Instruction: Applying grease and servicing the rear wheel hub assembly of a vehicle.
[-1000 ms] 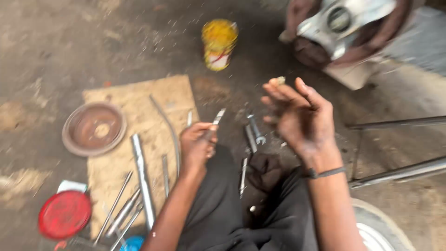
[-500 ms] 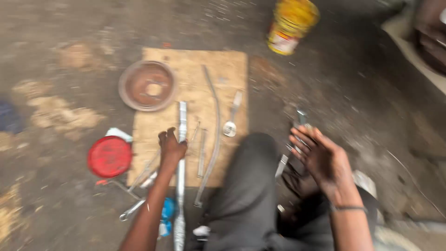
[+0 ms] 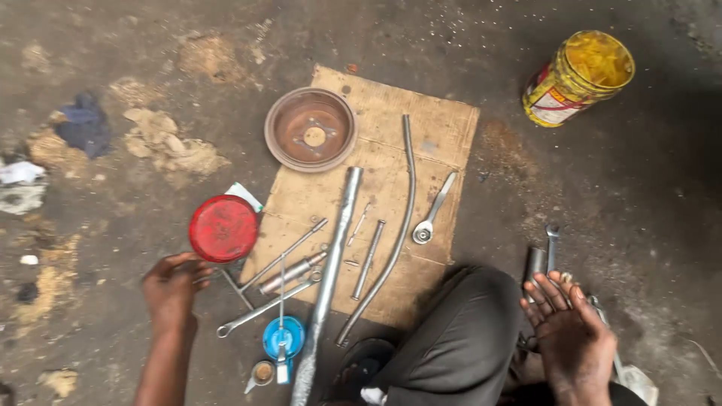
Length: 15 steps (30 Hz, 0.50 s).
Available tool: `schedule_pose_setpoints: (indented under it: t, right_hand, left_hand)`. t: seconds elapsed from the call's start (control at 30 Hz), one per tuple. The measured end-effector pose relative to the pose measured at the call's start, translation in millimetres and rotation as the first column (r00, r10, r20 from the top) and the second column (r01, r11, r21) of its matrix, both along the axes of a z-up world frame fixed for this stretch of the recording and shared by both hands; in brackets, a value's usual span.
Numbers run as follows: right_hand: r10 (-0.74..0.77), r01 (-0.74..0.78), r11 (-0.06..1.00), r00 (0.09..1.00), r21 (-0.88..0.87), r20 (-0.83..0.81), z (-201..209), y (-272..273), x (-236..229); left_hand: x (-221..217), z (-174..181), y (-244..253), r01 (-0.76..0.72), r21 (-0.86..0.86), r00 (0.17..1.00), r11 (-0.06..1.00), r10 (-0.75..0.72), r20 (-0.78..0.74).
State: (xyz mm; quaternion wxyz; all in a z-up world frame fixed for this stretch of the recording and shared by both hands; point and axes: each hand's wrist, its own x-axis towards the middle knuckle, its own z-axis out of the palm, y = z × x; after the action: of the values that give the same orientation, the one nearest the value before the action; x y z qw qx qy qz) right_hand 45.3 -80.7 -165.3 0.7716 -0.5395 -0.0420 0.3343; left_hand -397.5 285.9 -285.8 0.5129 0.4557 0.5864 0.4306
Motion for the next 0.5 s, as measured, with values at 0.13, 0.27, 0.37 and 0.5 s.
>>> schedule_pose_setpoints:
  t: [0.13,0.27,0.37,0.5]
  right_hand:
    - [-0.157,0.151,0.984,0.986,-0.093,-0.059,-4,-5,1]
    - [-0.099,0.097,0.957,0.995,-0.272,0.007,-29,-35,6]
    - [-0.116,0.104,0.916,0.993,-0.387,-0.007,-59,-67,15]
    - [-0.122,0.112,0.913,0.992,-0.393,-0.002,-119,-122,49]
  left_hand:
    - [7,1,-3,-0.011,-0.039,0.999,0.999,0.009,-0.040]
    - [-4,-63,1,0.502,0.257,0.808,0.826,-0.342,-0.480]
    - [12,-30,-34,0.495,0.022,0.600,0.868,-0.324,-0.732]
    - [-57,-151,-86,0.399,-0.458,0.137,0.794,-0.546,-0.827]
